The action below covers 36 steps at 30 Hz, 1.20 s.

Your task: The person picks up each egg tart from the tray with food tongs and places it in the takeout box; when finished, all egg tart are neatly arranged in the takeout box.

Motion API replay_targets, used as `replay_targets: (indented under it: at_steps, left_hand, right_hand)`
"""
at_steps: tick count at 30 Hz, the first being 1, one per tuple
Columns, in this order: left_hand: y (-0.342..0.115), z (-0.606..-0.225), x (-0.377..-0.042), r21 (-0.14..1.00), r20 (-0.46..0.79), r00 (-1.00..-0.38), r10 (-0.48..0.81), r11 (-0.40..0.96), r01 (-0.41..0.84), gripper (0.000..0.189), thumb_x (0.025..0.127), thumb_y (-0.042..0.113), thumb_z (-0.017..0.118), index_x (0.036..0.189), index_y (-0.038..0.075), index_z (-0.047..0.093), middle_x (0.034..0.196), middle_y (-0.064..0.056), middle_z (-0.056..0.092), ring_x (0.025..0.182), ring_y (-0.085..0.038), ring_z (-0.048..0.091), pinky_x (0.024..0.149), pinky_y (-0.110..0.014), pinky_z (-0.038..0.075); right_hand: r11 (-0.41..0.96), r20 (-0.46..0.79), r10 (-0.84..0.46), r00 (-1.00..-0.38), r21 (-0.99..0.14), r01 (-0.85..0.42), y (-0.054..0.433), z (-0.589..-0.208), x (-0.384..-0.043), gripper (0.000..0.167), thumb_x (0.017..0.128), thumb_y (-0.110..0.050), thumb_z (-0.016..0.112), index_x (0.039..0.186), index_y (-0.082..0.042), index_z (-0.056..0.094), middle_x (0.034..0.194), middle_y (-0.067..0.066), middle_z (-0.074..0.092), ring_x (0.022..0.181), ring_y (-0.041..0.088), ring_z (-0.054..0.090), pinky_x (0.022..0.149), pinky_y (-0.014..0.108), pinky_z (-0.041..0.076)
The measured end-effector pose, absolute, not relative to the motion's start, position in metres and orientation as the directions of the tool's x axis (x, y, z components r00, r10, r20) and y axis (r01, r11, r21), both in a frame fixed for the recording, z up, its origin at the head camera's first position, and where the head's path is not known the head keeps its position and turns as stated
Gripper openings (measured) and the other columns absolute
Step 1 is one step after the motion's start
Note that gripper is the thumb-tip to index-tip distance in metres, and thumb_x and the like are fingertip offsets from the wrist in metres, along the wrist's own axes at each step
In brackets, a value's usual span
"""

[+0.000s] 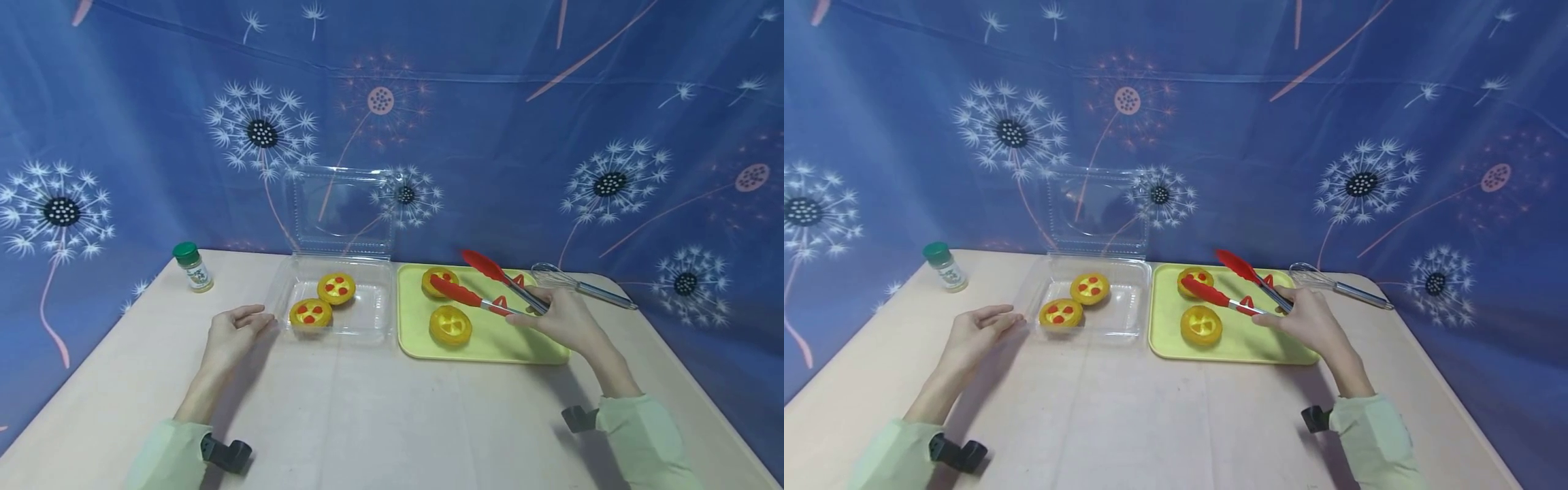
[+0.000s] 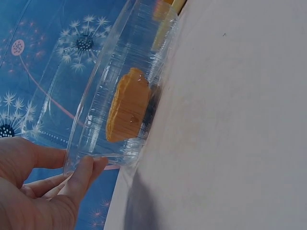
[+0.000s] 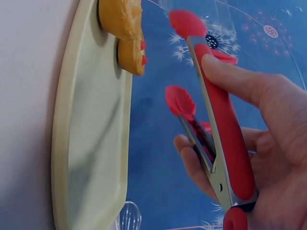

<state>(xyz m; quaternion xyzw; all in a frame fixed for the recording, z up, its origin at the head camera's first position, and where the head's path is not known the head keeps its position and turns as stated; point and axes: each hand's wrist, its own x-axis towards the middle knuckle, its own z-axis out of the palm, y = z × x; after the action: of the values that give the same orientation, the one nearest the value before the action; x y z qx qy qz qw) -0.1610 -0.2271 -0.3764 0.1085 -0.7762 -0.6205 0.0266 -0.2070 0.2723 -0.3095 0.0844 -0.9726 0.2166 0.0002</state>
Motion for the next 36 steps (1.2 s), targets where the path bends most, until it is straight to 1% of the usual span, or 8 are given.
replay_targets:
  at_steps: [1,3,8,16,23,28,32,36]
  left_hand:
    - [-0.227,-0.377,-0.161,0.968,-0.093,-0.975,-0.203,0.211,-0.136,0.044,0.098,0.007,0.054,0.134,-0.017,0.045,0.112,-0.019,0.070,0.078,0.009,0.062,0.076,-0.013,0.055]
    - [-0.228,-0.377,-0.161,0.965,-0.095,-0.974,-0.207,0.222,-0.142,0.043,0.099,0.008,0.054,0.134,-0.016,0.045,0.113,-0.020,0.069,0.078,0.010,0.061,0.076,-0.012,0.055]
    - [-0.228,-0.378,-0.160,0.961,-0.109,-0.972,-0.208,0.227,-0.156,0.044,0.100,0.008,0.053,0.135,-0.016,0.045,0.117,-0.023,0.067,0.080,0.009,0.062,0.077,-0.013,0.055]
    - [-0.228,-0.381,-0.159,0.960,-0.123,-0.969,-0.213,0.220,-0.170,0.043,0.099,0.008,0.053,0.135,-0.015,0.045,0.119,-0.024,0.066,0.081,0.008,0.062,0.078,-0.015,0.056]
    - [-0.228,-0.381,-0.160,0.963,-0.108,-0.968,-0.227,0.216,-0.158,0.041,0.099,0.008,0.053,0.133,-0.016,0.047,0.108,-0.018,0.071,0.079,0.007,0.063,0.075,-0.013,0.055]
    - [-0.227,-0.380,-0.160,0.962,-0.102,-0.969,-0.227,0.227,-0.154,0.041,0.099,0.009,0.053,0.132,-0.015,0.048,0.109,-0.020,0.071,0.079,0.007,0.063,0.075,-0.013,0.055]
    - [-0.227,-0.379,-0.161,0.960,-0.100,-0.968,-0.228,0.232,-0.154,0.041,0.099,0.009,0.053,0.132,-0.015,0.048,0.111,-0.022,0.070,0.080,0.006,0.063,0.075,-0.014,0.055]
    - [-0.226,-0.378,-0.161,0.962,-0.095,-0.968,-0.230,0.230,-0.149,0.041,0.099,0.009,0.053,0.132,-0.016,0.048,0.110,-0.022,0.070,0.079,0.007,0.062,0.075,-0.013,0.055]
  right_hand:
    - [0.891,0.030,-0.154,-0.988,-0.428,-0.152,0.272,-0.310,-0.208,0.089,0.078,-0.053,0.076,0.137,0.009,0.049,0.059,0.004,0.045,0.050,0.013,0.025,0.048,0.028,0.028]
    - [0.889,0.019,-0.147,-0.989,-0.435,-0.140,0.270,-0.312,-0.210,0.088,0.078,-0.051,0.077,0.137,0.008,0.050,0.055,-0.004,0.039,0.047,0.011,0.023,0.045,0.026,0.024]
    - [0.879,-0.004,-0.165,-0.986,-0.454,-0.146,0.261,-0.312,-0.217,0.083,0.078,-0.045,0.079,0.135,0.010,0.051,0.052,-0.005,0.038,0.046,0.011,0.021,0.043,0.025,0.021]
    - [0.888,-0.043,-0.198,-0.979,-0.431,-0.160,0.242,-0.311,-0.230,0.084,0.076,-0.044,0.081,0.132,0.012,0.053,0.049,-0.008,0.018,0.045,0.010,0.014,0.043,0.024,0.019]
    - [0.906,-0.029,-0.211,-0.977,-0.382,-0.184,0.230,-0.311,-0.237,0.046,0.076,-0.037,0.081,0.096,0.001,0.066,0.050,-0.007,0.020,0.046,0.010,0.016,0.047,0.026,0.023]
    - [0.910,-0.044,-0.193,-0.980,-0.382,-0.162,0.226,-0.310,-0.238,0.058,0.077,-0.034,0.081,0.114,0.007,0.067,0.048,-0.007,0.020,0.044,0.010,0.016,0.045,0.023,0.019]
    - [0.909,-0.041,-0.196,-0.980,-0.383,-0.165,0.225,-0.311,-0.238,0.045,0.078,-0.031,0.080,0.106,0.003,0.070,0.048,-0.007,0.022,0.044,0.009,0.018,0.044,0.021,0.017]
    - [0.906,-0.038,-0.195,-0.980,-0.391,-0.165,0.226,-0.312,-0.237,0.051,0.079,-0.029,0.080,0.114,0.007,0.069,0.047,-0.007,0.023,0.044,0.009,0.017,0.043,0.021,0.017]
